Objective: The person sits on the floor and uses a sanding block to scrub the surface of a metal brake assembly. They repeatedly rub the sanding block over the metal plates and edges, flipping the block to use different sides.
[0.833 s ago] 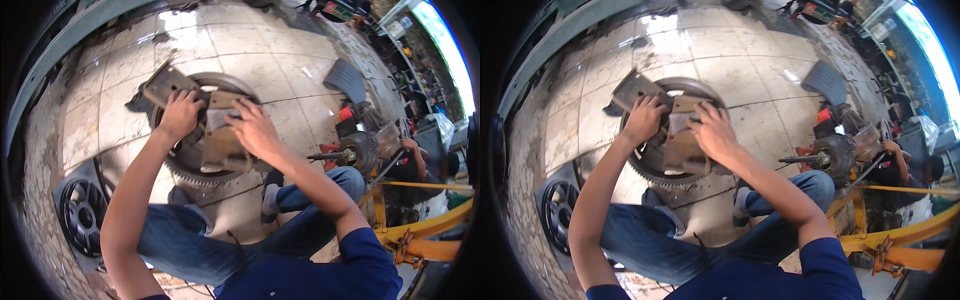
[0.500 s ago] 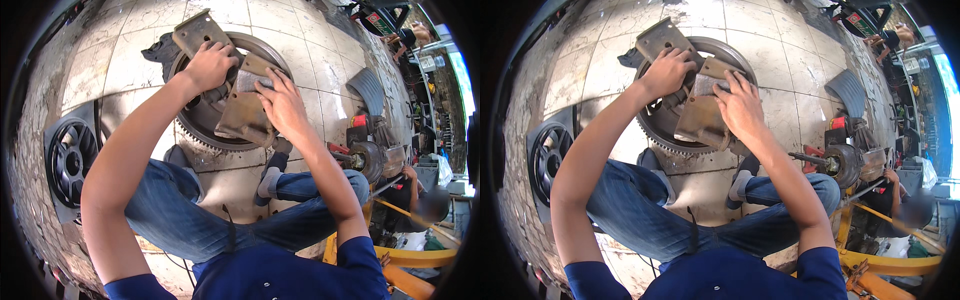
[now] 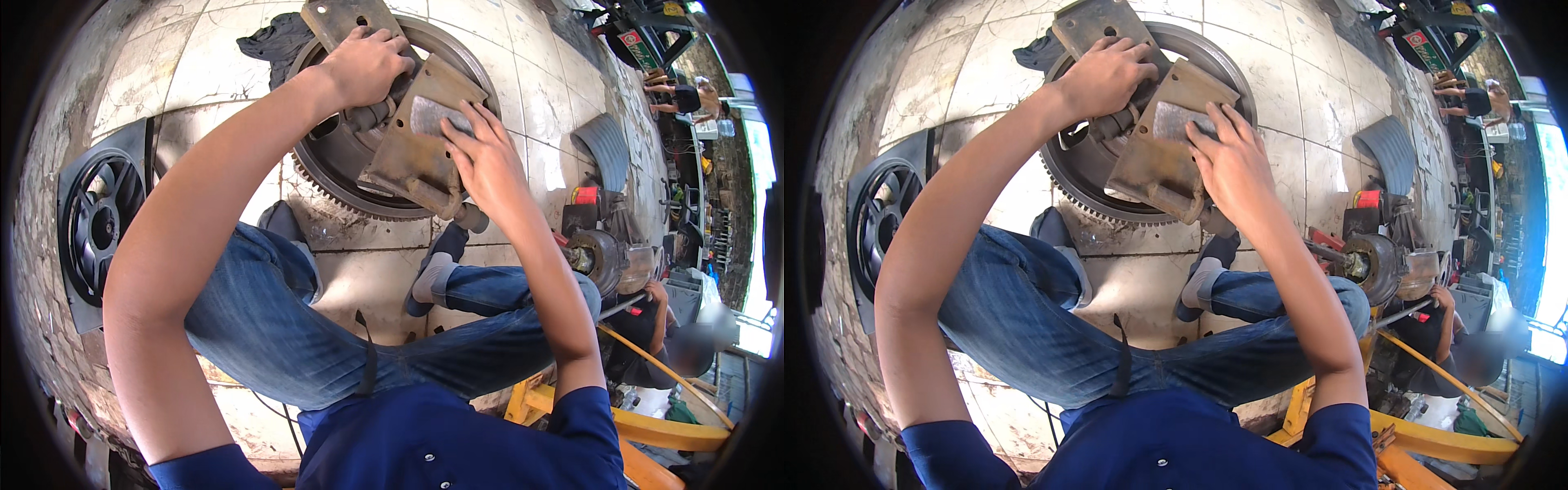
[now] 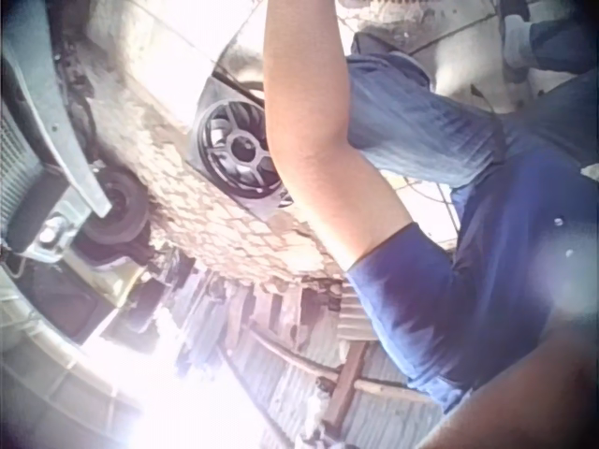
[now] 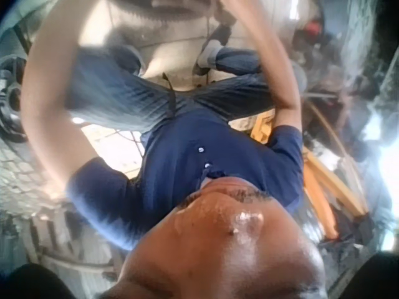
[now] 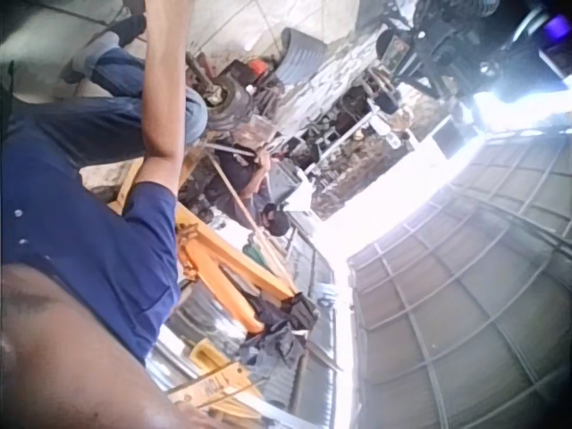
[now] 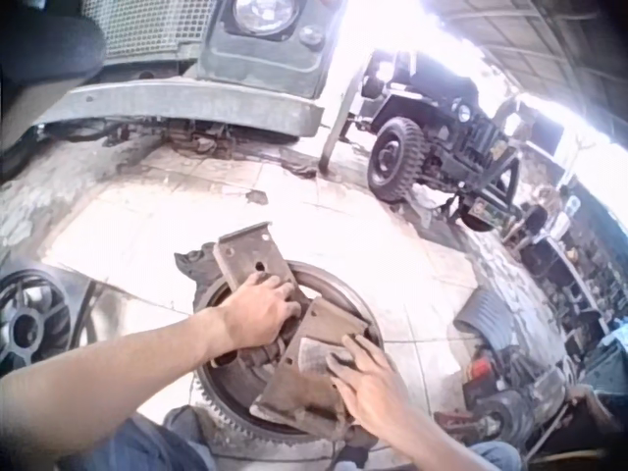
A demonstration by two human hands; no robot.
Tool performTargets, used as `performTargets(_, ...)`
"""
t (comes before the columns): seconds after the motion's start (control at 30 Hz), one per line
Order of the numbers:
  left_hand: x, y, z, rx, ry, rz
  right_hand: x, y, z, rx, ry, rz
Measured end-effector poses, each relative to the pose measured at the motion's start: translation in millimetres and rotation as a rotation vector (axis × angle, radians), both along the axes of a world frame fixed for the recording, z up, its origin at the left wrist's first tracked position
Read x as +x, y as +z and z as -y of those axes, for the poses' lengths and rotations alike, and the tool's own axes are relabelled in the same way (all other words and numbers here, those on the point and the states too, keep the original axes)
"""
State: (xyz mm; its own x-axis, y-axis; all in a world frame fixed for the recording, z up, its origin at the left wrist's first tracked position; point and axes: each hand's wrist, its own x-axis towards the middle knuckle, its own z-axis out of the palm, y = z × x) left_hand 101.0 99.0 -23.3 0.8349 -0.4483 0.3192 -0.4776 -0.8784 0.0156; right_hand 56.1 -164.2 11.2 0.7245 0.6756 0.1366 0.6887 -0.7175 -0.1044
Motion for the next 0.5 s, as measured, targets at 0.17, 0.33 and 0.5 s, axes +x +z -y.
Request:
performTargets(0.17, 6.1, -0.3, 4.2, 0.01, -0.018, 0.076, 13.7, -5.6, -4.6, 0.074, -0.037, 0.077)
performTargets(0.33, 2.5, -0.5, 1.8, 0.007, 0.014, 0.012, 10.4, -8.6, -7.4, 0.073, 0.008, 0.07)
performTargets(0.5, 2.4, -0.7, 2.6, 0.016, -0.001, 0.004, 6.3, -10.1, 4.6, 0.047, 0.015, 0.072)
